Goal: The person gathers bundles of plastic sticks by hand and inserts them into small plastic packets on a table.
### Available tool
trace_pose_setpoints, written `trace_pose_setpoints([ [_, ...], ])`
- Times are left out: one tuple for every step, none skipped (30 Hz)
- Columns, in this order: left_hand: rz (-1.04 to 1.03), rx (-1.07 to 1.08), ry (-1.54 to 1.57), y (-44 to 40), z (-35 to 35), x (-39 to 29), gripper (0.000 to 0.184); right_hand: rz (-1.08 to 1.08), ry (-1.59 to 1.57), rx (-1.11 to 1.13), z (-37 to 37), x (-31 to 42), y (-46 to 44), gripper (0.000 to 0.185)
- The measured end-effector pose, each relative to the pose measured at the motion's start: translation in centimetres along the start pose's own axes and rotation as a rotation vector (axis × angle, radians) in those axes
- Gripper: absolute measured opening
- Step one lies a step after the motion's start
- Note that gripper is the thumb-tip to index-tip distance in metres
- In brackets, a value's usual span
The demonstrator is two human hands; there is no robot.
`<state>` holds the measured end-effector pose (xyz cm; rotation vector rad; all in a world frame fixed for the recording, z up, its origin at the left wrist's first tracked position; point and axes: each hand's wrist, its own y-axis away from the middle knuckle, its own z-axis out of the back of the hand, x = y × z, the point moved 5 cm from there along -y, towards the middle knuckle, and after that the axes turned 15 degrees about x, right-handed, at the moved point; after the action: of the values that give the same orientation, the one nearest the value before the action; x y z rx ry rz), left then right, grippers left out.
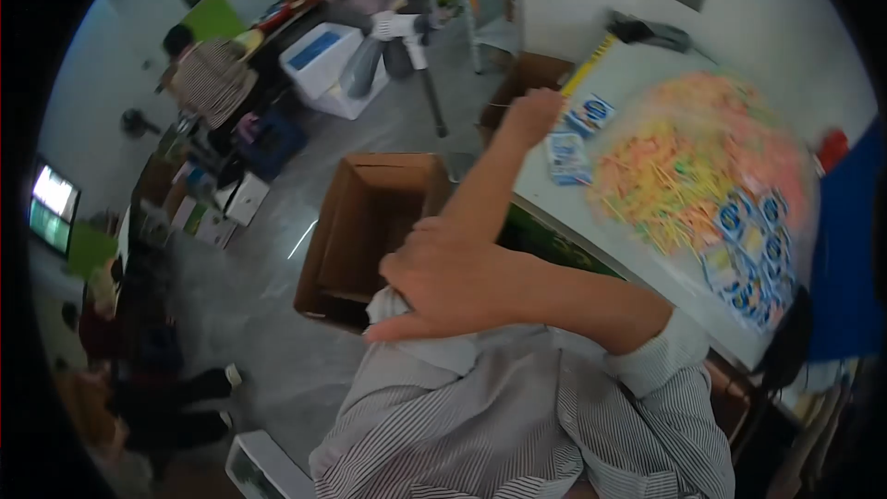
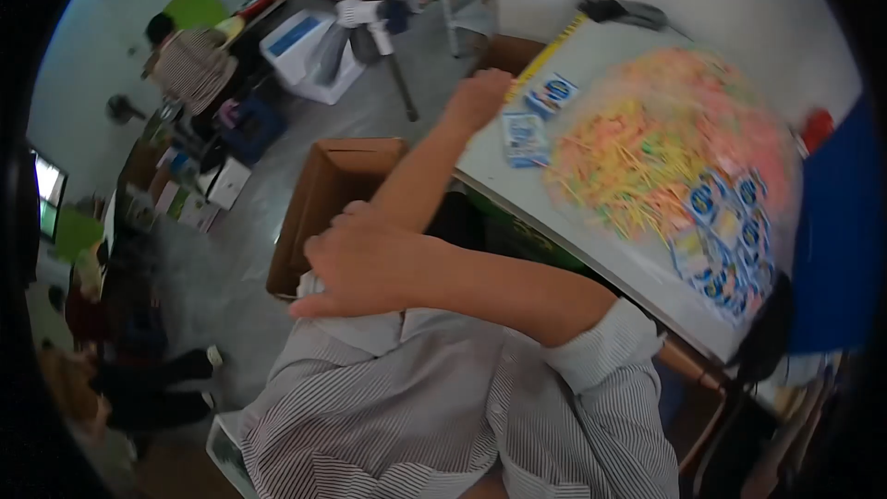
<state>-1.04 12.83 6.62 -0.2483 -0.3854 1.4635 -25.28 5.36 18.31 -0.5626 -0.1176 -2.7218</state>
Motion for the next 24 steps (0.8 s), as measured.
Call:
trace_pose_setpoints([
  [0.001,0.021,-0.046,0.5,0.1,0.4,0.007,-0.073,-0.011,-0.019,0.4,-0.4,-0.1,0.039],
  [0.005,0.08,-0.117,0.8,-0.4,0.8,0.007,-0.063,-0.134,0.167,0.0,-0.4,-0.8,0.038],
  [0.027,0.138,-0.203,1.2,-1.4,1.1,0.008,-0.029,-0.255,0.353,-0.7,-0.3,-0.9,0.038],
  [0.018,0.13,-0.211,1.2,-1.7,0.8,0.008,-0.033,-0.247,0.343,-0.9,-0.3,-0.8,0.038],
  [0.023,0.154,-0.209,1.6,-1.9,1.1,0.008,0.087,-0.335,0.276,-1.1,0.3,-1.2,0.033],
  [0.038,0.178,-0.211,2.0,-2.1,1.6,0.009,0.218,-0.421,0.217,-1.3,1.1,-1.6,0.028],
  [0.017,0.178,-0.174,2.3,-2.8,1.9,0.009,0.247,-0.4,0.231,-1.6,1.8,-1.7,0.028],
  [0.028,0.21,-0.205,2.6,-3.1,2.2,0.008,0.225,-0.311,0.147,-1.5,2.2,-1.7,0.022],
  [0.044,0.247,-0.234,3.0,-3.2,2.4,0.008,0.21,-0.228,0.061,-1.4,2.7,-1.6,0.017],
  [0.053,0.232,-0.233,3.4,-2.3,2.6,0.009,0.254,-0.213,0.077,-1.6,3.7,-1.2,0.017],
  [0.056,0.215,-0.233,3.6,-1.4,2.8,0.009,0.337,0.146,-0.041,-1.2,5.2,-0.2,0.014],
  [0.084,0.209,-0.257,3.7,-0.6,3.3,0.009,0.409,0.5,-0.175,-1.2,6.5,0.9,0.014],
  [0.288,0.187,-0.009,3.9,-0.1,4.7,0.01,0.44,0.514,-0.171,-1.8,6.9,1.6,0.014],
  [0.49,0.146,0.24,4.0,0.0,6.4,0.012,0.399,0.436,-0.332,-1.4,7.0,2.2,0.014],
  [0.664,0.111,0.468,3.9,0.0,7.7,0.016,0.37,0.348,-0.492,-1.1,7.0,2.9,0.015],
  [0.839,0.043,0.694,3.5,-0.3,9.3,0.02,0.439,0.363,-0.483,-1.4,7.4,3.7,0.015],
  [0.882,-0.103,0.842,2.6,-0.7,10.8,0.026,0.388,0.272,-0.461,-1.2,7.1,4.0,0.018],
  [0.888,-0.224,0.726,1.0,-3.1,13.1,0.023,0.334,0.177,-0.433,-1.3,6.8,4.0,0.022],
  [0.989,-0.236,1.157,-1.5,-7.9,16.3,0.016,0.404,0.179,-0.423,-1.7,7.1,4.2,0.022],
  [0.922,-0.241,1.555,-1.0,-6.3,16.8,0.011,0.368,0.179,-0.442,-2.2,7.0,4.7,0.023],
  [0.798,-0.226,1.962,-1.9,-3.7,15.1,0.008,0.309,0.179,-0.463,-2.8,6.9,5.3,0.025],
  [0.772,-0.449,2.144,-1.8,0.6,13.9,0.007,0.317,0.185,-0.455,-4.2,6.7,5.8,0.025],
  [0.731,-0.674,2.317,-1.3,4.3,13.1,0.008,0.324,0.169,-0.518,-5.6,6.2,6.3,0.025],
  [0.728,-0.796,2.377,-1.7,5.8,13.6,0.014,0.328,0.152,-0.584,-6.2,5.8,6.6,0.025],
])
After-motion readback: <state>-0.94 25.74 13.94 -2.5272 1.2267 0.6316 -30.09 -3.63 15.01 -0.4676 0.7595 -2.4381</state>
